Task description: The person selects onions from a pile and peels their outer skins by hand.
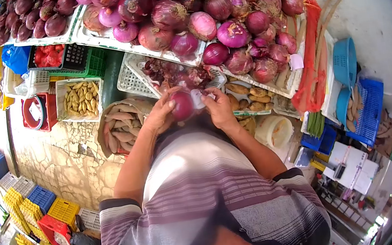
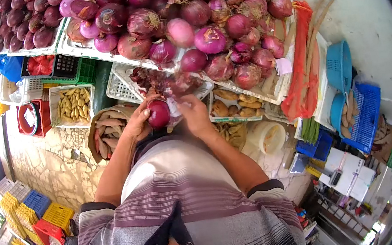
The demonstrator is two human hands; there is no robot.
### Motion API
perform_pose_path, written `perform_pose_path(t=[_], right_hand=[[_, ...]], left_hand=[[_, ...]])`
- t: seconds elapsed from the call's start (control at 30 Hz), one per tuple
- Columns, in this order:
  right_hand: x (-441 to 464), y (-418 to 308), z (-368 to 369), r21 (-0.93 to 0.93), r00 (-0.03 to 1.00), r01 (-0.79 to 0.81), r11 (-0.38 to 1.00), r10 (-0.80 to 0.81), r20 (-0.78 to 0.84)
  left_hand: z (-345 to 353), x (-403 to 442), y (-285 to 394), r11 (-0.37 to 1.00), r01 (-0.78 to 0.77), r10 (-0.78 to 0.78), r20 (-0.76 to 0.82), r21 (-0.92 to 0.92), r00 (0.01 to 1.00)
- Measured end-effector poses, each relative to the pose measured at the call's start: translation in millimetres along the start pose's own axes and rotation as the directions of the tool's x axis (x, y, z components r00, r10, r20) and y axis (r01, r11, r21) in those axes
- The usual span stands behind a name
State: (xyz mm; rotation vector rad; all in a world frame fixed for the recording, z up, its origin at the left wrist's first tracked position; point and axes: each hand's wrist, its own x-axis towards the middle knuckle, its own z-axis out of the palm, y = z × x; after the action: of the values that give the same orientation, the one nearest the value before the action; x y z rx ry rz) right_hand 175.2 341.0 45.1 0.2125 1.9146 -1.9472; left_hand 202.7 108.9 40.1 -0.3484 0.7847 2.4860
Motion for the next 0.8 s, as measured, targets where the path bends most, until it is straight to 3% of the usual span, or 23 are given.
perform_pose_path(t=[0.03, 0.13, 0.2, 0.27, 0.33, 0.37, 0.47, 0.53, 0.57, 0.6, 0.7, 0.77, 0.8], right_hand=[[-0.9, -15.1, 5.7, 0.017, 0.999, 0.038, 0.999, -0.038, 0.006], [-2.7, -35.4, 8.8, -0.262, 0.988, 0.131, 0.956, -0.106, 0.108], [2.2, -33.5, 14.0, 0.194, 0.999, -0.025, 0.981, 0.016, 0.05], [10.1, -28.2, 16.0, 0.552, 0.993, -0.113, 0.826, 0.111, 0.036], [16.5, -20.8, 8.2, 0.784, 0.985, -0.119, 0.61, 0.169, 0.019], [20.0, -18.8, 5.4, 0.725, 0.983, -0.137, 0.675, 0.185, 0.013], [30.9, -0.1, -6.4, 0.554, 0.966, -0.248, 0.795, 0.246, 0.08], [36.8, 7.7, -7.3, 0.441, 0.918, -0.345, 0.828, 0.396, -0.025], [37.9, 11.2, -9.4, 0.383, 0.883, -0.396, 0.835, 0.46, -0.091], [33.3, -0.5, -2.7, 0.203, 0.889, -0.408, 0.89, 0.438, -0.133], [20.4, -3.0, 1.0, -0.028, 0.993, -0.097, 0.995, 0.099, 0.066], [15.3, -24.0, 13.0, -0.023, 0.985, -0.045, 0.999, 0.048, 0.166], [14.5, -37.4, 22.0, 0.006, 0.98, -0.052, 0.999, 0.05, 0.193]], left_hand=[[2.9, -0.8, 2.9, 1.0, 0.025, -0.025, 0.01, -0.006, 1.0], [9.0, 3.7, 2.2, 0.998, 0.066, -0.065, -0.043, 0.015, 0.997], [6.6, 7.2, -5.5, 0.996, -0.015, 0.01, -0.053, -0.083, 0.999], [5.5, 7.2, -12.6, 0.983, -0.083, 0.063, -0.123, -0.165, 0.99], [17.4, -0.9, 1.7, 0.951, -0.042, 0.026, -0.054, -0.306, 0.998], [20.1, -2.7, 7.6, 0.929, -0.018, 0.013, -0.017, -0.37, 1.0], [4.8, 4.7, 1.7, 0.991, -0.09, 0.084, -0.07, -0.094, 0.994], [6.8, 8.8, 5.2, 0.971, -0.137, 0.163, -0.126, 0.193, 0.979], [8.7, 8.4, 6.4, 0.959, -0.132, 0.171, -0.14, 0.251, 0.975], [11.2, 8.3, 10.1, 0.942, -0.127, 0.181, -0.154, 0.31, 0.971], [9.6, 10.3, 12.1, 0.878, -0.142, 0.24, -0.163, 0.457, 0.957], [19.3, 9.0, 21.5, 0.833, -0.068, 0.214, -0.206, 0.549, 0.955], [18.5, 11.5, 18.8, 0.743, -0.081, 0.271, -0.187, 0.665, 0.944]])
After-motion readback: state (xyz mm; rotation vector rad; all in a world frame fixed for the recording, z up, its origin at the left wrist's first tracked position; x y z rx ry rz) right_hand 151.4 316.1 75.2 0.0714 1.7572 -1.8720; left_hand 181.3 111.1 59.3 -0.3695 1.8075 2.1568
